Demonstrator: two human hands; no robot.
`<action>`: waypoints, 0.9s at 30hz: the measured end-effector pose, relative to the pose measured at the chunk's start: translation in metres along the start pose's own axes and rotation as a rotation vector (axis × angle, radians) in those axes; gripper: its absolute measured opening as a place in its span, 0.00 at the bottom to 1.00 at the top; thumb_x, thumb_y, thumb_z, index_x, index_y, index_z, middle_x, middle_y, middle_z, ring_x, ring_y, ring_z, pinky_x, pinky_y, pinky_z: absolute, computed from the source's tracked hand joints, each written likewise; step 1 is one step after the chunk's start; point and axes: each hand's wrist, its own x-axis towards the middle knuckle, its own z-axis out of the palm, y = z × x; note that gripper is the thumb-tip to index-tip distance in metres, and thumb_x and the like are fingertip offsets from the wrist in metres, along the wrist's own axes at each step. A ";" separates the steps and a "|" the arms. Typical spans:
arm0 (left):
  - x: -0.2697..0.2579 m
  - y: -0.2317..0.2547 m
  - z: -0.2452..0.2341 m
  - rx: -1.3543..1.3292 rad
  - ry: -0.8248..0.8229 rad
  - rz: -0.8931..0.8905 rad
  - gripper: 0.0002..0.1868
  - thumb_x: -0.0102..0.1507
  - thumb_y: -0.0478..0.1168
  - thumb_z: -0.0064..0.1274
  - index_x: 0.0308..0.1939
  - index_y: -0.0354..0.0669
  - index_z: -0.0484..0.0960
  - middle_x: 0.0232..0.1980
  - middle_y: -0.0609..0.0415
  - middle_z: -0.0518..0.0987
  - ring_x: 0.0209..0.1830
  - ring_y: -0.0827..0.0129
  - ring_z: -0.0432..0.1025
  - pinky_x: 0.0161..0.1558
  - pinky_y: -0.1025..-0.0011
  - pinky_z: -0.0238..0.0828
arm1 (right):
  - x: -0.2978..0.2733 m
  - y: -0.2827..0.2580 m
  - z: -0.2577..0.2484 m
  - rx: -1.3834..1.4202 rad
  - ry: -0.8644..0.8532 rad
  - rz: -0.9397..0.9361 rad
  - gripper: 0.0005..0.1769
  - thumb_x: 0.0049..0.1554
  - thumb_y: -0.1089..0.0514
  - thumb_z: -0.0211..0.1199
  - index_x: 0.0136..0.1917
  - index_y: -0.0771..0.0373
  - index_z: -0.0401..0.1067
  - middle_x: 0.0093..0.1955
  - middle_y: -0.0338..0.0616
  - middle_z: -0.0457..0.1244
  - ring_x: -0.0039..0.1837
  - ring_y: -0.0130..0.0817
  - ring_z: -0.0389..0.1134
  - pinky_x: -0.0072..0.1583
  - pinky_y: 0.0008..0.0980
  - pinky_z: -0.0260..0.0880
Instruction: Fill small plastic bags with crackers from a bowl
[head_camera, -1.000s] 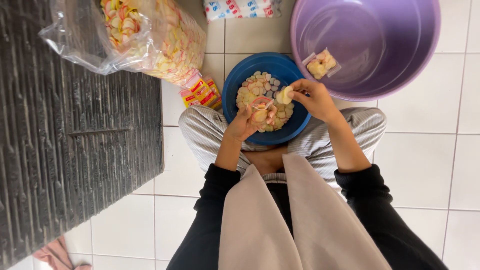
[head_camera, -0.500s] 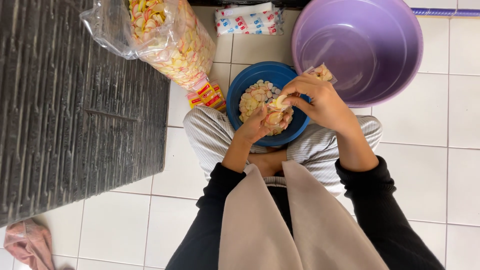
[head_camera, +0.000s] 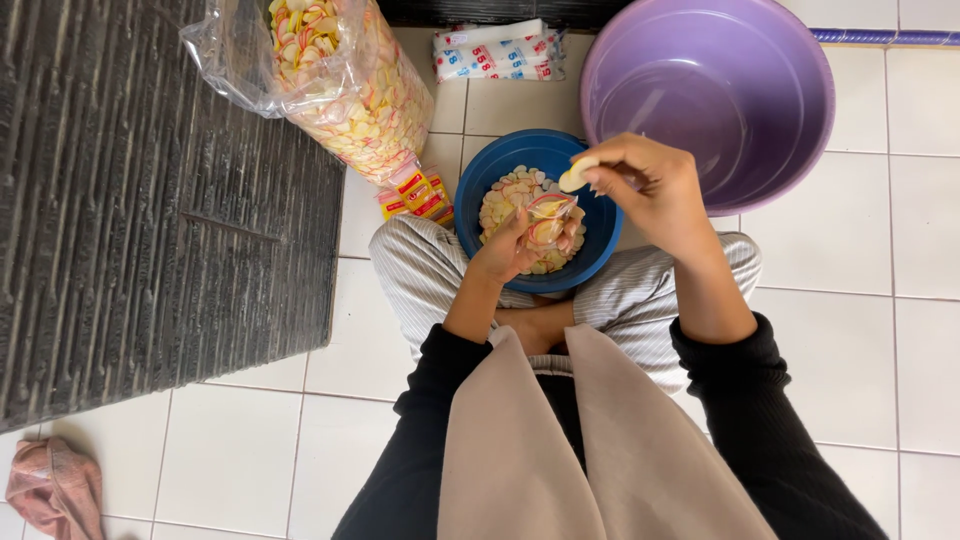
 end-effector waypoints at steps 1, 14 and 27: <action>-0.001 0.002 -0.001 0.000 0.000 -0.001 0.41 0.74 0.63 0.34 0.70 0.23 0.63 0.53 0.34 0.74 0.45 0.58 0.71 0.54 0.55 0.69 | -0.004 0.011 0.001 0.000 0.000 0.000 0.05 0.61 0.73 0.67 0.52 0.71 0.78 0.43 0.53 0.70 0.40 0.35 0.70 0.42 0.29 0.72; -0.028 -0.018 -0.040 0.025 0.158 -0.078 0.39 0.72 0.64 0.37 0.65 0.26 0.67 0.49 0.37 0.74 0.45 0.57 0.71 0.56 0.54 0.70 | -0.135 0.255 0.080 -0.219 -0.097 0.687 0.11 0.57 0.67 0.64 0.55 0.64 0.75 0.45 0.58 0.71 0.49 0.60 0.73 0.52 0.53 0.72; -0.005 0.007 -0.014 0.129 0.270 -0.123 0.37 0.72 0.65 0.39 0.60 0.30 0.74 0.47 0.42 0.77 0.42 0.63 0.74 0.50 0.64 0.74 | -0.106 0.248 0.078 -0.233 0.082 0.652 0.06 0.59 0.57 0.67 0.51 0.52 0.80 0.46 0.45 0.72 0.48 0.50 0.73 0.48 0.44 0.72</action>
